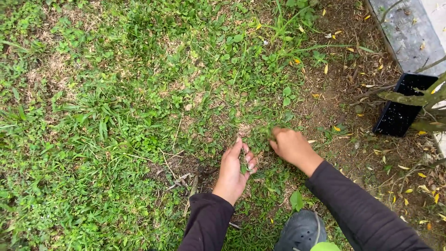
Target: Removing weeds from a patch of grass by hand.
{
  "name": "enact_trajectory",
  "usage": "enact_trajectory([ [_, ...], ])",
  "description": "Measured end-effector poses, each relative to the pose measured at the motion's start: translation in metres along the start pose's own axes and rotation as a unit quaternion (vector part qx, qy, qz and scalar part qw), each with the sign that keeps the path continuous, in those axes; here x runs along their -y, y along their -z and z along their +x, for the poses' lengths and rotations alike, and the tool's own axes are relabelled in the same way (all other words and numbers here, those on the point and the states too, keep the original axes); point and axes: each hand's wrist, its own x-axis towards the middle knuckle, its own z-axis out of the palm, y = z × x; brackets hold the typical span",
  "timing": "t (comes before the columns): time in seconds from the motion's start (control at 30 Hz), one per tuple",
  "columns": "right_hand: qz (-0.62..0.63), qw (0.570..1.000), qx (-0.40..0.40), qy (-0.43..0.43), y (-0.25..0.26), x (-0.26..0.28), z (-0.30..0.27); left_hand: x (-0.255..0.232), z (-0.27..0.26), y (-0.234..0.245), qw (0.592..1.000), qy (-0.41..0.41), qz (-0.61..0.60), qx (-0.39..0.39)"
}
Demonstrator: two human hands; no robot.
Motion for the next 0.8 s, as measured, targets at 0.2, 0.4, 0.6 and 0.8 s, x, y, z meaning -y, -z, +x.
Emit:
enact_trajectory([
  [0.2, 0.103, 0.993, 0.007, -0.049, 0.04, 0.008, -0.024, 0.002, -0.002, 0.001, 1.0, 0.001, -0.022, -0.012],
  [0.4, 0.082, 0.995, 0.064, -0.009, 0.053, 0.042, -0.032, 0.006, 0.004, 0.004, 1.0, 0.0, -0.019, -0.022],
  [0.6, 0.064, 0.997, 0.032, 0.027, 0.025, 0.024, -0.019, 0.007, 0.001, 0.004, 1.0, 0.001, -0.011, -0.027],
  [0.8, 0.116, 0.993, -0.02, -0.001, 0.081, 0.033, -0.034, 0.008, 0.003, 0.002, 0.999, 0.006, -0.002, -0.033],
])
